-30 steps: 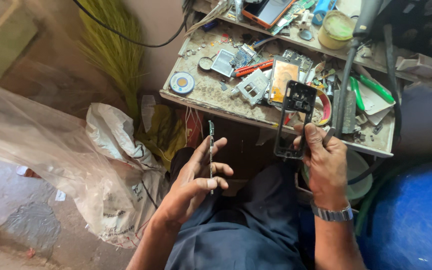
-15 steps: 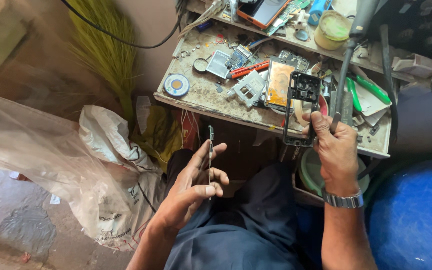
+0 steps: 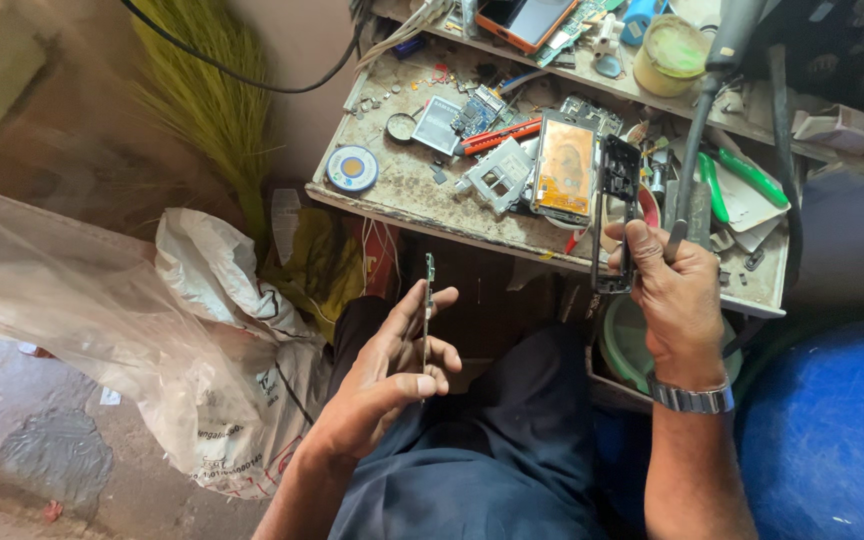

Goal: The person cuts a piece of adhesive tape using scissors and then fits a phone motherboard and other internal components into a phone frame.

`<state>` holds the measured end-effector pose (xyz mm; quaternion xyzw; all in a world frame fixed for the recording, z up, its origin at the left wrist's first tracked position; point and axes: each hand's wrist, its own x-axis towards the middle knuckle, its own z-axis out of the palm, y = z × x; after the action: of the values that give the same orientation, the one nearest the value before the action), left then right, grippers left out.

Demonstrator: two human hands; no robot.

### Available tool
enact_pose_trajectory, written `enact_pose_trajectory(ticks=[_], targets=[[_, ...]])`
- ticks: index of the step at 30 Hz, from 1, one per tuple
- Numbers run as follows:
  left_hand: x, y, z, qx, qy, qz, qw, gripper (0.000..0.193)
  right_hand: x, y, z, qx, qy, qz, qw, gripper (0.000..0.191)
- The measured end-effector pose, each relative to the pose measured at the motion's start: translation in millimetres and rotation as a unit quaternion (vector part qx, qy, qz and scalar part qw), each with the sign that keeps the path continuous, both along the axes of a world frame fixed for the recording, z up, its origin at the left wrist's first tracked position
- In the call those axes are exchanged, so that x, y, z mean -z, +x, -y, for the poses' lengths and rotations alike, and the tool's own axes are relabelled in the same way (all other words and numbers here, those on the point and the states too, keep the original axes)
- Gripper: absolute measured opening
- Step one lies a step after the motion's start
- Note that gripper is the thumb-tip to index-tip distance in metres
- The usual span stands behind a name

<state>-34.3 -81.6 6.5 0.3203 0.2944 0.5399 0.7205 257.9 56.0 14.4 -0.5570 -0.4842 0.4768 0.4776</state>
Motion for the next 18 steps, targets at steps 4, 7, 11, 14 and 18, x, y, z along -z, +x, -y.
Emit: enact_pose_trajectory(ticks=[4, 7, 11, 14, 18], targets=[[-1.7, 0.4, 0.2, 0.005, 0.003, 0.001, 1.0, 0.106, -1.8, -0.8, 0.4, -0.003, -0.008, -0.011, 1.0, 0.03], [-1.8, 0.4, 0.3, 0.003, 0.005, 0.0, 1.0, 0.106, -2.9, -1.5, 0.8, -0.006, -0.012, -0.014, 1.0, 0.029], [-1.4, 0.7, 0.3, 0.005, 0.003, -0.001, 1.0, 0.105, -4.7, -1.9, 2.8, -0.003, -0.019, -0.015, 1.0, 0.029], [-0.7, 0.9, 0.4, 0.007, 0.001, -0.003, 1.0, 0.106, -6.2, -2.3, 5.1, -0.006, -0.028, -0.024, 0.999, 0.028], [0.1, 1.0, -1.2, 0.007, 0.009, 0.011, 1.0, 0.107, -12.2, -1.8, 6.9, -0.085, -0.012, -0.002, 0.996, 0.029]])
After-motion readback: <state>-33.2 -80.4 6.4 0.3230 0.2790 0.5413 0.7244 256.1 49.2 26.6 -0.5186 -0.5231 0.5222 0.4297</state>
